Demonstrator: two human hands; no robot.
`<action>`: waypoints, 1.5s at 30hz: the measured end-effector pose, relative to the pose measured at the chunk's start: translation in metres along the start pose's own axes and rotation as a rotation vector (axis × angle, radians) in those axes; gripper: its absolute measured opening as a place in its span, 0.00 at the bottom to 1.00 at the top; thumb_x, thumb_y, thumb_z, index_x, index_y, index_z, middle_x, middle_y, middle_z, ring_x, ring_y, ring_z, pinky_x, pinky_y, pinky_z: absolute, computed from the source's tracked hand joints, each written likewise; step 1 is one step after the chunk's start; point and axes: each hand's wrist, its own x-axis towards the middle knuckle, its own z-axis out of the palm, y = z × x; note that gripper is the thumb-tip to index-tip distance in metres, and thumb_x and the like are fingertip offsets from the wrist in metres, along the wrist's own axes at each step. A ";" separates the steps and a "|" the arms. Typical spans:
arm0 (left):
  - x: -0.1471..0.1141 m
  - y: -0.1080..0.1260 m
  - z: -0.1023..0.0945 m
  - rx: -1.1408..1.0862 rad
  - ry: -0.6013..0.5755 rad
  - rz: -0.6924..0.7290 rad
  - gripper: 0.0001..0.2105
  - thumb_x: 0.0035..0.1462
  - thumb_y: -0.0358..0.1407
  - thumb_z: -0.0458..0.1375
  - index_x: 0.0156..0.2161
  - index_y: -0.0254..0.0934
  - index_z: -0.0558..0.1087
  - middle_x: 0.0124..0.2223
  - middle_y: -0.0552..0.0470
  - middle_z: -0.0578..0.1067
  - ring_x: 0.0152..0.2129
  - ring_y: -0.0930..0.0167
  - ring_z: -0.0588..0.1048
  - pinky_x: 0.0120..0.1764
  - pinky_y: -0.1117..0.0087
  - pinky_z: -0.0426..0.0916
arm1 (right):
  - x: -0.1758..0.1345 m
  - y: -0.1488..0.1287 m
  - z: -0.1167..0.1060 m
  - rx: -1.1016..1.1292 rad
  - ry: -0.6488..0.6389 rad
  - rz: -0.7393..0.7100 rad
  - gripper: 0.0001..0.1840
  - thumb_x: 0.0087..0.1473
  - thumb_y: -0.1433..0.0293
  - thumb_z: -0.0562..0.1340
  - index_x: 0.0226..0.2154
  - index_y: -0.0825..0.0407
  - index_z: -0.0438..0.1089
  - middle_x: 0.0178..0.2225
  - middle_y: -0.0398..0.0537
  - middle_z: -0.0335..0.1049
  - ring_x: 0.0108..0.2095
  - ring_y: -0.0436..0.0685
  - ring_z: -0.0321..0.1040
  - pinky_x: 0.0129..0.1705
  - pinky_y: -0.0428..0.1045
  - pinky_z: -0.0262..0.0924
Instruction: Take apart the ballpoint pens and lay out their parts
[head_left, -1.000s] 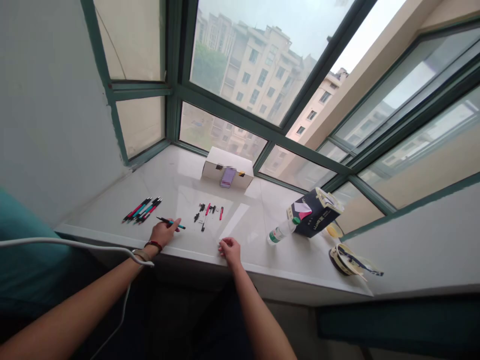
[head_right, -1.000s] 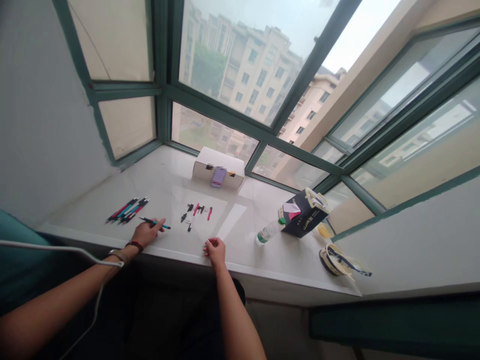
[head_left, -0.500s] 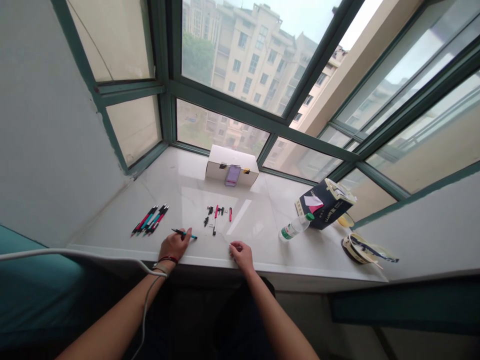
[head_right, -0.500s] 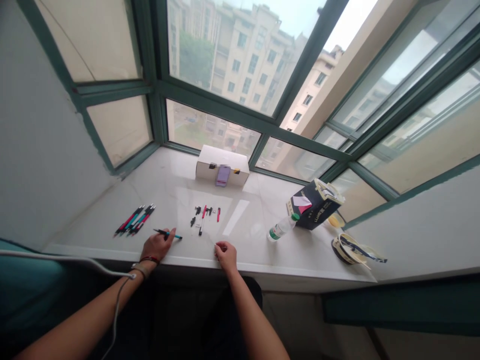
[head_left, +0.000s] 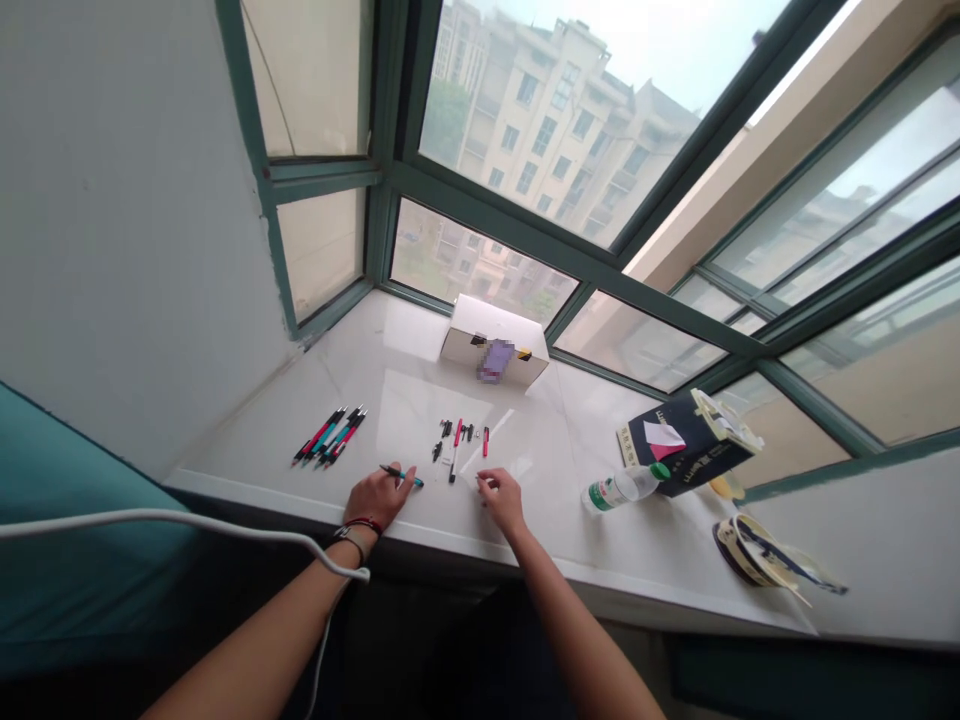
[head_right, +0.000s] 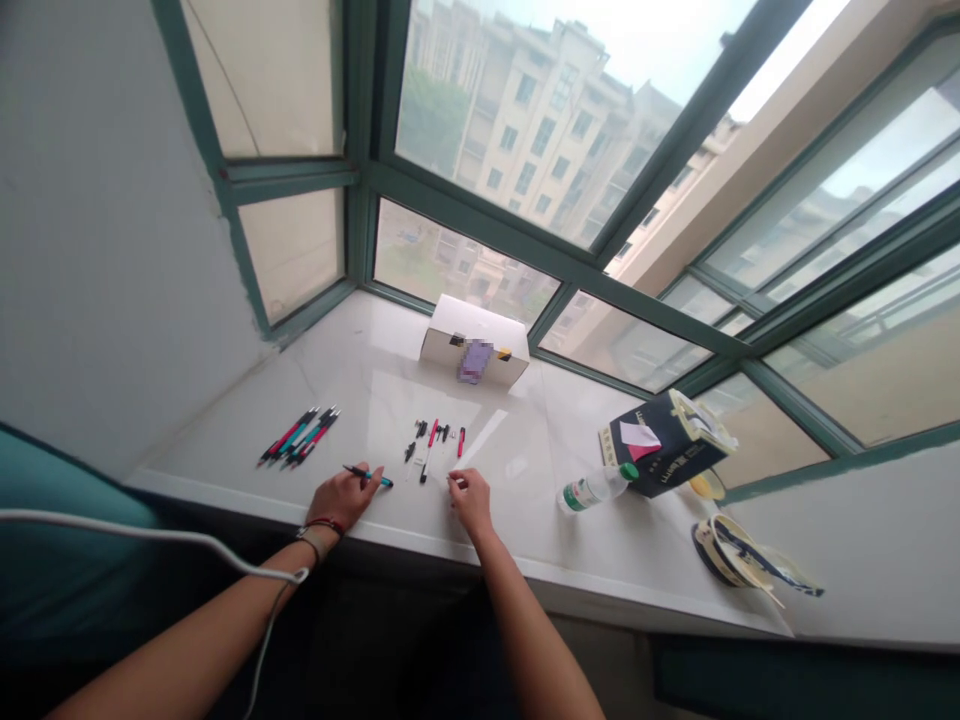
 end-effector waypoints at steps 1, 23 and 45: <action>0.000 0.000 0.000 -0.001 0.003 0.005 0.26 0.62 0.54 0.41 0.36 0.39 0.75 0.32 0.44 0.78 0.31 0.63 0.76 0.31 0.71 0.58 | 0.011 -0.003 -0.001 -0.061 -0.011 -0.050 0.11 0.52 0.65 0.60 0.34 0.53 0.76 0.36 0.51 0.73 0.30 0.54 0.70 0.26 0.47 0.64; 0.000 0.002 -0.006 -0.059 -0.018 -0.022 0.25 0.62 0.54 0.42 0.34 0.38 0.74 0.31 0.44 0.77 0.31 0.62 0.77 0.30 0.69 0.57 | 0.065 -0.025 0.021 -0.521 -0.275 -0.287 0.15 0.52 0.79 0.57 0.35 0.51 0.78 0.35 0.50 0.69 0.35 0.54 0.66 0.42 0.47 0.60; 0.000 -0.004 -0.001 -0.049 0.021 0.015 0.27 0.63 0.54 0.39 0.34 0.39 0.75 0.33 0.44 0.78 0.31 0.63 0.76 0.30 0.71 0.58 | -0.035 -0.012 0.043 -0.266 0.084 -0.178 0.10 0.56 0.72 0.53 0.35 0.51 0.69 0.33 0.49 0.68 0.35 0.55 0.65 0.41 0.48 0.59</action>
